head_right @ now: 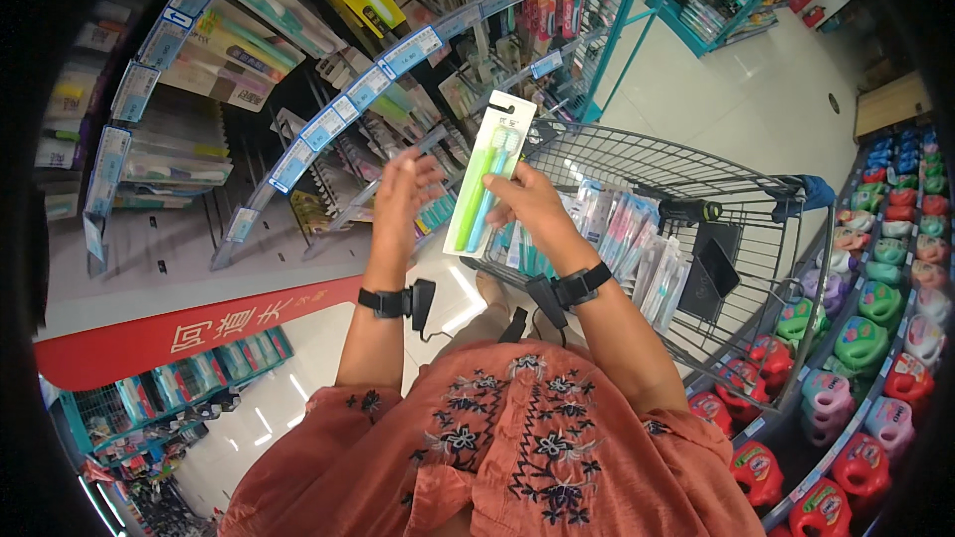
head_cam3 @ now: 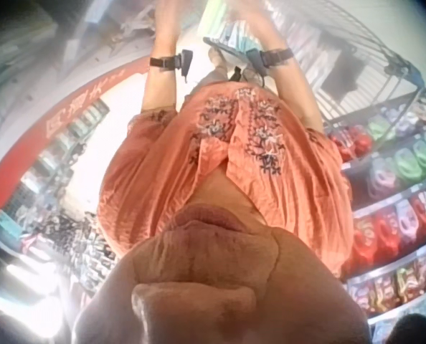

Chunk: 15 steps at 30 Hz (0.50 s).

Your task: The person picks up packaged toothbrushes from a shelf by hand and places them into a shopping cart.

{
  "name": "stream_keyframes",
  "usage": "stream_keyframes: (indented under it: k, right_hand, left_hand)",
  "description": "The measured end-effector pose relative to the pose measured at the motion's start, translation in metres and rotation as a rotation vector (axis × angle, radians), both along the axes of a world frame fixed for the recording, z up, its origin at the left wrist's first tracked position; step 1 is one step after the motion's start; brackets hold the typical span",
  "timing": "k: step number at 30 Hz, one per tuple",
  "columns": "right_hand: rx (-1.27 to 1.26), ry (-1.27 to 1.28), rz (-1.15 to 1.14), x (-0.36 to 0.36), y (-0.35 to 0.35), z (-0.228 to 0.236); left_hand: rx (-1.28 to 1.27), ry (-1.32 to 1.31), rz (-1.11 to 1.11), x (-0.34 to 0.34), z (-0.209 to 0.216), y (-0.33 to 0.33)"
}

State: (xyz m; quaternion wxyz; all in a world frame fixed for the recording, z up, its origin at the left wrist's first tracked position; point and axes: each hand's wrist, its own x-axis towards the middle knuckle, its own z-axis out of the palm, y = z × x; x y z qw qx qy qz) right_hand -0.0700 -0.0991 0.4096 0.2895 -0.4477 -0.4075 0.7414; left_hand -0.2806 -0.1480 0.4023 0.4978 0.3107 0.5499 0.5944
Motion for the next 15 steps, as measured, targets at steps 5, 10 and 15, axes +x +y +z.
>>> stream_keyframes:
  k: [5, 10, 15]
  right_hand:
    - [-0.025, 0.047, -0.051, 0.005, -0.004, 0.003]
    - [-0.020, 0.070, -0.056, 0.009, -0.006, 0.008]
    - [0.003, 0.062, -0.076, 0.014, -0.006, 0.011]
  left_hand:
    - [0.102, -0.152, 0.074, -0.006, 0.015, 0.037]
    - [0.168, -0.256, 0.091, -0.010, 0.014, 0.063]
    - [0.191, -0.395, 0.164, -0.014, 0.012, 0.079]
